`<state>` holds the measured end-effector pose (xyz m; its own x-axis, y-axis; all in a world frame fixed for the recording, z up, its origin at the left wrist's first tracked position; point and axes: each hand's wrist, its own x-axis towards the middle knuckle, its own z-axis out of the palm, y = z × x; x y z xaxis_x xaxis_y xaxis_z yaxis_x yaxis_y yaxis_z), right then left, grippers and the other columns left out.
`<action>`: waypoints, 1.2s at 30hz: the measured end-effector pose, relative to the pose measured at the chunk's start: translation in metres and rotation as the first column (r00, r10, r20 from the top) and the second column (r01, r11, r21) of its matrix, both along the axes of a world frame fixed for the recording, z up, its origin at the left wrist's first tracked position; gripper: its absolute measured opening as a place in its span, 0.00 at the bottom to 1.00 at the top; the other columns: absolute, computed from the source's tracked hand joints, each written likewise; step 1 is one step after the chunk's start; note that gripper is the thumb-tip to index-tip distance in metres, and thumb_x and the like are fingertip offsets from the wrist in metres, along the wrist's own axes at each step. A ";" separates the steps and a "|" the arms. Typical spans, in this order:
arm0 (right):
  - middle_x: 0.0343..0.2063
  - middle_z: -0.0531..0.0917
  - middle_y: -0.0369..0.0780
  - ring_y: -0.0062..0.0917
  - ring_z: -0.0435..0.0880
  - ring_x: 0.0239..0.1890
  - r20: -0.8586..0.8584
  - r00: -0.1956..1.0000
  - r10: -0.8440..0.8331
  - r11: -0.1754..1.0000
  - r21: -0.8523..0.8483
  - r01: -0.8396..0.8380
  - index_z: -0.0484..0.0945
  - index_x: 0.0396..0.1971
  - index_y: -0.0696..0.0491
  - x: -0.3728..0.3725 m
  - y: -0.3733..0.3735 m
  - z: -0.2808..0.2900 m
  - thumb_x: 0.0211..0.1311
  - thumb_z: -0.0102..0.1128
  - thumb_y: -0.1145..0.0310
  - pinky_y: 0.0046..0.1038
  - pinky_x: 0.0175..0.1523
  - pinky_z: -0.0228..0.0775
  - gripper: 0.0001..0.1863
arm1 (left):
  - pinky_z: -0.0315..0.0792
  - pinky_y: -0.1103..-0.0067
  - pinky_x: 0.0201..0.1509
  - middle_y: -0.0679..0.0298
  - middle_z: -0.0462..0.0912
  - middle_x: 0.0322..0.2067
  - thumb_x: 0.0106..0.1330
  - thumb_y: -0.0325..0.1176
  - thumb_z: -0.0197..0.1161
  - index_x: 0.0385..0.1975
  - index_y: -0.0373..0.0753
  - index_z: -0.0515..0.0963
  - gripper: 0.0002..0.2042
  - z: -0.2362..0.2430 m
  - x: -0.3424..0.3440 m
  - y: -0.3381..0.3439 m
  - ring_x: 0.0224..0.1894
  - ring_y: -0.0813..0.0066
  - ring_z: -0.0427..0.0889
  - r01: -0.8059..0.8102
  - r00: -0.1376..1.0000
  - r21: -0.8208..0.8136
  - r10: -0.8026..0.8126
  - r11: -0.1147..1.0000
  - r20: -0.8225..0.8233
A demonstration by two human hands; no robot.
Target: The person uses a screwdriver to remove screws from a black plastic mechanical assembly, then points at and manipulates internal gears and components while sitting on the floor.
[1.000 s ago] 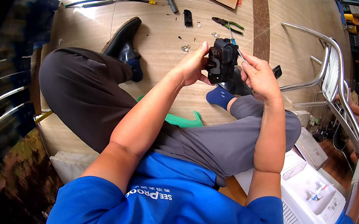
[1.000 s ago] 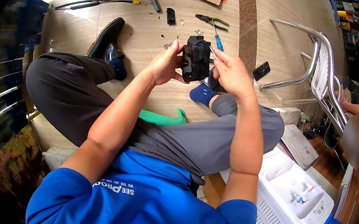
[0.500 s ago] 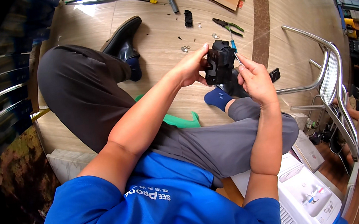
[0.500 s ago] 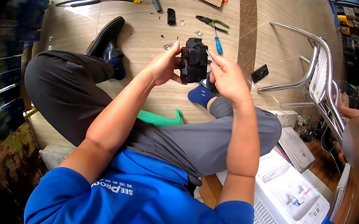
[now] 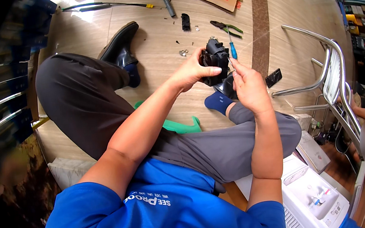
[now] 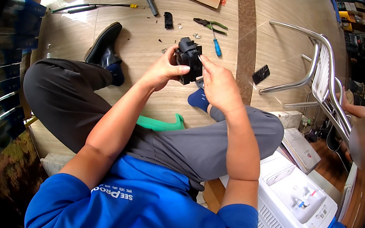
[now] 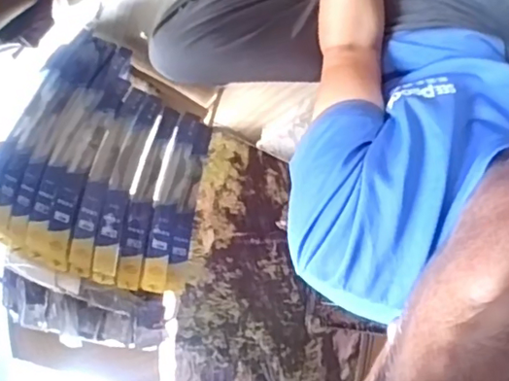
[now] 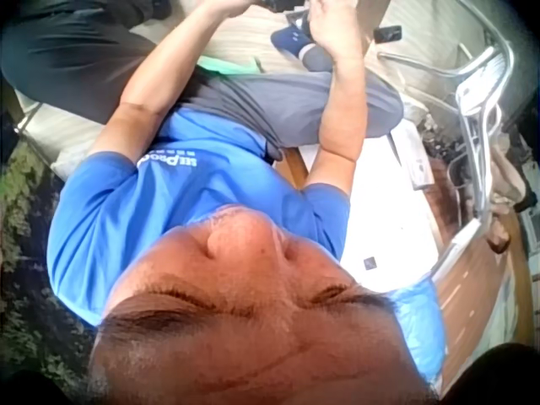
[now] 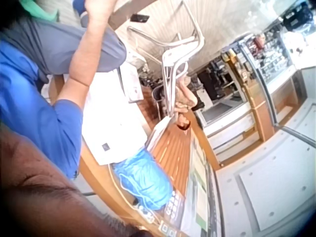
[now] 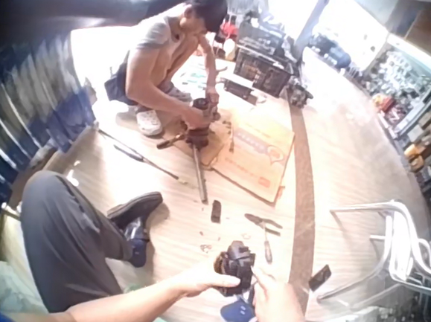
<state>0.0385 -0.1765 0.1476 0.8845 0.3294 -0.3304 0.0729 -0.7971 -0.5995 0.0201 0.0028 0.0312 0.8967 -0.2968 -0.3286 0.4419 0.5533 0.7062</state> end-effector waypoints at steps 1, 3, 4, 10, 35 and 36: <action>0.18 0.75 0.37 0.19 0.74 0.21 0.004 1.000 0.009 1.000 0.007 -0.009 0.73 0.63 0.53 -0.001 0.001 -0.001 0.69 0.50 0.75 0.26 0.31 0.69 0.23 | 0.72 0.67 0.61 0.57 0.74 0.55 0.45 0.40 0.84 0.66 0.34 0.59 0.50 0.001 0.000 -0.003 0.58 0.64 0.75 -0.036 0.999 0.051 0.035 0.998 0.032; 0.19 0.75 0.37 0.20 0.74 0.21 0.011 1.000 0.025 0.999 0.021 -0.025 0.74 0.63 0.53 -0.003 0.003 -0.003 0.69 0.50 0.76 0.26 0.31 0.70 0.23 | 0.71 0.73 0.63 0.55 0.73 0.54 0.41 0.36 0.86 0.64 0.30 0.58 0.51 0.001 0.000 -0.006 0.56 0.67 0.75 -0.093 0.995 0.087 0.091 0.992 0.029; 0.19 0.76 0.39 0.20 0.75 0.22 -0.002 1.000 0.026 1.000 0.003 -0.026 0.74 0.63 0.53 -0.003 0.004 -0.003 0.69 0.50 0.76 0.26 0.31 0.70 0.23 | 0.71 0.73 0.62 0.55 0.74 0.53 0.41 0.37 0.86 0.64 0.30 0.57 0.51 0.001 0.000 -0.007 0.56 0.67 0.75 -0.105 0.994 0.125 0.100 0.987 0.044; 0.29 0.82 0.56 0.50 0.83 0.33 0.042 0.997 0.067 0.995 -0.082 -0.064 0.77 0.57 0.53 -0.009 0.018 0.005 0.67 0.54 0.71 0.44 0.39 0.74 0.19 | 0.73 0.73 0.59 0.52 0.74 0.52 0.39 0.40 0.86 0.63 0.29 0.56 0.53 -0.006 0.000 -0.009 0.54 0.67 0.75 -0.166 0.985 0.317 0.146 0.934 0.088; 0.32 0.83 0.55 0.50 0.83 0.37 0.084 0.992 0.095 0.994 -0.056 -0.090 0.73 0.62 0.53 -0.015 0.025 -0.001 0.69 0.51 0.72 0.46 0.42 0.74 0.21 | 0.81 0.65 0.49 0.55 0.75 0.48 0.48 0.34 0.80 0.62 0.34 0.58 0.44 -0.011 0.002 -0.007 0.49 0.65 0.81 -0.111 0.989 -0.038 0.107 0.993 -0.103; 0.32 0.83 0.55 0.50 0.83 0.36 0.084 0.993 0.088 0.995 -0.054 -0.084 0.73 0.62 0.51 -0.015 0.025 -0.001 0.69 0.51 0.72 0.45 0.42 0.73 0.22 | 0.82 0.63 0.47 0.55 0.75 0.49 0.48 0.33 0.80 0.62 0.34 0.58 0.44 -0.012 0.002 -0.007 0.49 0.64 0.81 -0.118 0.987 -0.103 0.105 0.988 -0.123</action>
<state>0.0235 -0.1514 0.1468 0.8795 0.3904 -0.2722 0.1920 -0.8144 -0.5477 0.0222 -0.0045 0.0196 0.8833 -0.2372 -0.4044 0.4493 0.6747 0.5856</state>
